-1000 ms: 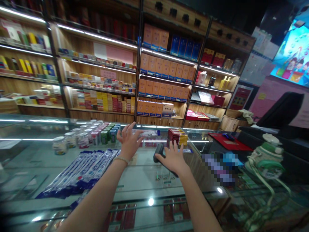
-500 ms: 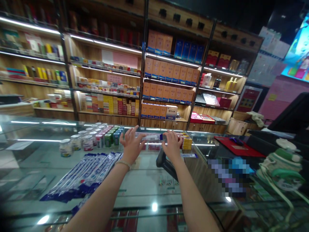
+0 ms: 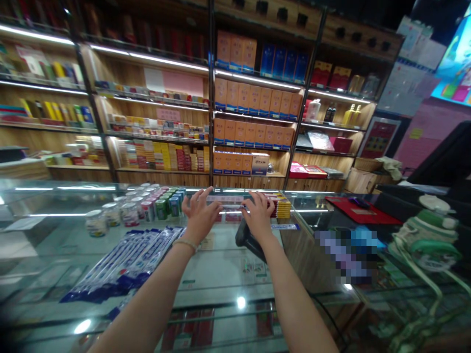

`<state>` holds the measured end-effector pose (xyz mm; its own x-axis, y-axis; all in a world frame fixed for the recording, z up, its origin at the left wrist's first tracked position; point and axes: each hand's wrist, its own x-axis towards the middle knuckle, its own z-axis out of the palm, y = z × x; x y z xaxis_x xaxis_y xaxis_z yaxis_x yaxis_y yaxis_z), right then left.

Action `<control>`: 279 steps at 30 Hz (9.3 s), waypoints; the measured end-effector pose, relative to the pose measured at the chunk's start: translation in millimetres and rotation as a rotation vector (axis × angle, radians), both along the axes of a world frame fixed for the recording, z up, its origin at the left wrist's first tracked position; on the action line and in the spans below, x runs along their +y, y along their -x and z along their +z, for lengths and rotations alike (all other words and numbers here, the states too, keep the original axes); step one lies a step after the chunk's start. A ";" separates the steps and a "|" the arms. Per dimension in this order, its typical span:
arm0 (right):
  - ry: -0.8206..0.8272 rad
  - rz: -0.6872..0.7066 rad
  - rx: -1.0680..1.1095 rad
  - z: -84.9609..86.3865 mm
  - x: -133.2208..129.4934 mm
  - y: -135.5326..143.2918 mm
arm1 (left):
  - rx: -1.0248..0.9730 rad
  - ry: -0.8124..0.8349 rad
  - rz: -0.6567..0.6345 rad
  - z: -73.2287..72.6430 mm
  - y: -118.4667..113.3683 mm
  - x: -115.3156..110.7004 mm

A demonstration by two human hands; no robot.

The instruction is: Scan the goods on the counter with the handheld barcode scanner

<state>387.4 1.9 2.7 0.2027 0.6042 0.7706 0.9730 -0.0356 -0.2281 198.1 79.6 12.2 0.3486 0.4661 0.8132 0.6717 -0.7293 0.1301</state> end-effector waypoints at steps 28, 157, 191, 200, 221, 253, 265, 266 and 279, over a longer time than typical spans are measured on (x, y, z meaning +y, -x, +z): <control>0.004 0.075 0.485 -5.0 10.8 -21.3 | -0.298 0.189 0.192 3.1 0.6 12.7; 0.306 -0.120 -0.171 32.5 -34.8 -17.1 | 0.167 0.096 0.209 25.1 -4.4 -67.4; 0.545 -0.274 -0.101 -21.4 -71.6 -161.0 | 0.792 0.154 -0.096 6.5 -158.0 -36.4; 0.688 -0.257 -0.052 -29.5 -75.3 -168.0 | 0.800 0.146 -0.134 5.9 -156.8 -38.0; 0.595 -0.262 -0.021 -29.1 -76.2 -166.8 | 0.753 0.172 -0.161 8.2 -155.8 -36.8; 0.135 -0.204 -0.094 30.0 -17.0 -66.1 | 0.078 0.207 -0.033 51.4 -37.4 12.7; 0.026 -0.161 -0.132 2.9 12.9 -17.3 | -0.079 0.186 0.005 3.2 9.0 32.5; 0.024 -0.162 -0.155 2.0 11.4 -16.6 | -0.086 0.198 -0.002 0.6 9.4 34.8; -0.008 -0.094 -0.166 5.1 -3.4 -9.4 | -0.159 0.328 -0.042 -2.0 10.7 53.9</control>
<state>396.8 -1.5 7.8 0.1278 0.5825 0.8028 0.9898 -0.1268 -0.0655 187.5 133.5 10.1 0.2538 0.6991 0.6684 0.5947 -0.6578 0.4622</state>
